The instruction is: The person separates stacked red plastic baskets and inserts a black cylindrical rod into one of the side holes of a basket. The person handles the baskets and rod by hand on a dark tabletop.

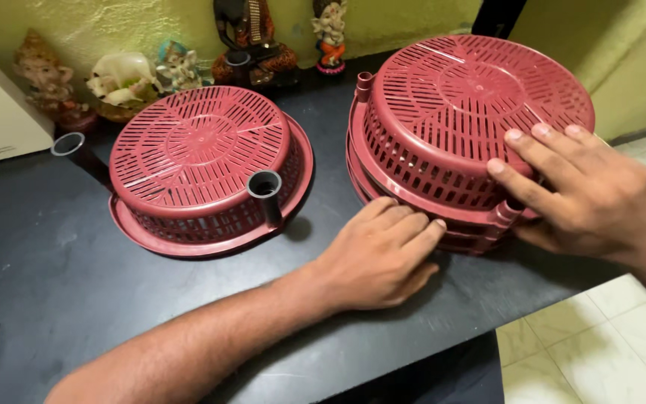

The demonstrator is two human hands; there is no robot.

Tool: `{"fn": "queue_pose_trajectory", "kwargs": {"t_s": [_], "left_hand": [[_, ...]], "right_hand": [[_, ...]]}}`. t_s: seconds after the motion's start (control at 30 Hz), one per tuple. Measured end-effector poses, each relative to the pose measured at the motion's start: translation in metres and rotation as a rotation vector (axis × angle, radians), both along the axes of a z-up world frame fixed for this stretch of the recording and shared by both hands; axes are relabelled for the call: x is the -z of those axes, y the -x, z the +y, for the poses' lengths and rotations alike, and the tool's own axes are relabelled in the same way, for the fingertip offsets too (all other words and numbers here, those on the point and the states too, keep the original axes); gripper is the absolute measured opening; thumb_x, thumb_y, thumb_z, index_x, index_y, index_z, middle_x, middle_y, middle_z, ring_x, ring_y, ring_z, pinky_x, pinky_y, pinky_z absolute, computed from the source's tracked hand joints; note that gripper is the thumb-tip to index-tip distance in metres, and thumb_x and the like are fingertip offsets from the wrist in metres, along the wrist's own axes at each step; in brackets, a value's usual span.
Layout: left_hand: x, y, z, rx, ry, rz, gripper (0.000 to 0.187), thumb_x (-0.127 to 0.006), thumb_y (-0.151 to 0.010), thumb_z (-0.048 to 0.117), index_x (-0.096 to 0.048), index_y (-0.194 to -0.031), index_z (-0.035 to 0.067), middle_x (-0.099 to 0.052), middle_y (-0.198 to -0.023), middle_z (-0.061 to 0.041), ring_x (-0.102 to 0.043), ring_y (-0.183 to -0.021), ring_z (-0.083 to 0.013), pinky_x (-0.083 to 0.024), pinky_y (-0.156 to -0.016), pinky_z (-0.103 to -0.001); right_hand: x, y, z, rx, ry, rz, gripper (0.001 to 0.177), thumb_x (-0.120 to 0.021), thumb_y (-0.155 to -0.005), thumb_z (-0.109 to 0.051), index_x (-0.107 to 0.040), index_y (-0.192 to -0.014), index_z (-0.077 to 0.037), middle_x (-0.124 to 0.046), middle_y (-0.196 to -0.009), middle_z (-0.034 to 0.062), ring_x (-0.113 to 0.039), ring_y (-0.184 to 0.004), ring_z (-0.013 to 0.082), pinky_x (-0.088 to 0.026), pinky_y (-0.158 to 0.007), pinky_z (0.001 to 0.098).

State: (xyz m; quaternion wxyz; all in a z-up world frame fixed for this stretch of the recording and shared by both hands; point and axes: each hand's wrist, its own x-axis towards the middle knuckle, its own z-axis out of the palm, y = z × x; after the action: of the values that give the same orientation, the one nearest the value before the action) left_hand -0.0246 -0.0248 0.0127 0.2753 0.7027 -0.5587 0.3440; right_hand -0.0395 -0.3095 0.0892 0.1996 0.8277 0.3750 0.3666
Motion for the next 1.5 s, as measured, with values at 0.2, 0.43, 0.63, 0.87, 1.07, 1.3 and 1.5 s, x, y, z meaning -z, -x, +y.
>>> {"fn": "queue_pose_trajectory", "kwargs": {"t_s": [0.2,0.43,0.63,0.87,1.07,1.3,1.5], "left_hand": [[0.013,0.001,-0.028,-0.366,-0.261,-0.167,0.016,-0.073,-0.085,0.023,-0.065,-0.088,0.009,-0.058,-0.082,-0.005,-0.062,-0.076,-0.0228,-0.049,-0.066,-0.038],[0.019,0.009,-0.034,-0.416,-0.133,-0.278,0.029,-0.065,-0.098,0.020,-0.073,-0.121,0.004,-0.053,-0.087,-0.002,-0.056,-0.078,-0.0189,-0.046,-0.067,-0.034],[0.013,0.014,-0.019,-0.296,-0.196,-0.086,0.048,-0.061,-0.090,0.019,-0.067,-0.133,0.000,-0.057,-0.098,-0.008,-0.059,-0.092,-0.0252,-0.049,-0.089,-0.042],[0.001,0.012,-0.020,-0.296,-0.193,-0.021,0.045,-0.059,-0.085,0.014,-0.067,-0.127,0.002,-0.060,-0.101,-0.011,-0.060,-0.096,-0.0294,-0.048,-0.097,-0.051],[0.001,-0.020,-0.040,-0.295,-0.279,0.049,0.056,-0.069,-0.086,0.027,-0.062,-0.135,0.001,-0.059,-0.107,-0.015,-0.058,-0.101,-0.0323,-0.044,-0.095,-0.047],[0.015,-0.098,-0.104,-0.496,-0.298,0.043,0.085,-0.073,-0.084,0.059,-0.054,-0.141,-0.001,-0.055,-0.118,-0.017,-0.053,-0.110,-0.0330,-0.042,-0.095,-0.051],[0.007,-0.129,-0.122,-0.609,-0.260,0.128,0.091,-0.074,-0.081,0.061,-0.048,-0.146,0.004,-0.052,-0.127,-0.020,-0.049,-0.120,-0.0374,-0.032,-0.106,-0.064]], "right_hand": [[-0.005,0.007,0.022,0.039,0.046,-0.049,0.077,-0.078,-0.068,-0.053,-0.068,-0.134,-0.014,-0.069,-0.129,0.0204,-0.070,-0.112,0.0363,-0.056,-0.099,0.0474],[-0.046,-0.030,-0.014,-0.060,-0.221,0.151,0.110,-0.092,-0.041,-0.025,-0.053,-0.135,0.015,-0.062,-0.119,0.0315,-0.066,-0.108,0.0448,-0.055,-0.094,0.0495],[-0.033,-0.033,-0.054,0.081,-0.584,0.304,0.057,-0.084,-0.077,0.000,-0.054,-0.124,0.011,-0.065,-0.113,0.0242,-0.067,-0.101,0.0328,-0.055,-0.089,0.0410],[-0.005,-0.058,-0.145,0.131,-1.153,0.209,0.055,-0.079,-0.081,-0.003,-0.053,-0.128,0.009,-0.064,-0.117,0.0231,-0.067,-0.105,0.0326,-0.054,-0.093,0.0418],[0.031,-0.120,-0.203,0.033,-1.574,0.550,0.054,-0.076,-0.085,-0.007,-0.052,-0.132,0.008,-0.064,-0.121,0.0222,-0.066,-0.109,0.0324,-0.054,-0.097,0.0425],[0.053,-0.144,-0.205,-0.107,-1.666,0.912,0.053,-0.071,-0.090,-0.010,-0.051,-0.135,0.007,-0.063,-0.126,0.0211,-0.066,-0.113,0.0322,-0.053,-0.101,0.0433],[0.058,-0.152,-0.191,-0.240,-1.707,0.999,0.052,-0.067,-0.093,-0.013,-0.051,-0.139,0.005,-0.063,-0.129,0.0202,-0.065,-0.117,0.0320,-0.053,-0.104,0.0440]]}}
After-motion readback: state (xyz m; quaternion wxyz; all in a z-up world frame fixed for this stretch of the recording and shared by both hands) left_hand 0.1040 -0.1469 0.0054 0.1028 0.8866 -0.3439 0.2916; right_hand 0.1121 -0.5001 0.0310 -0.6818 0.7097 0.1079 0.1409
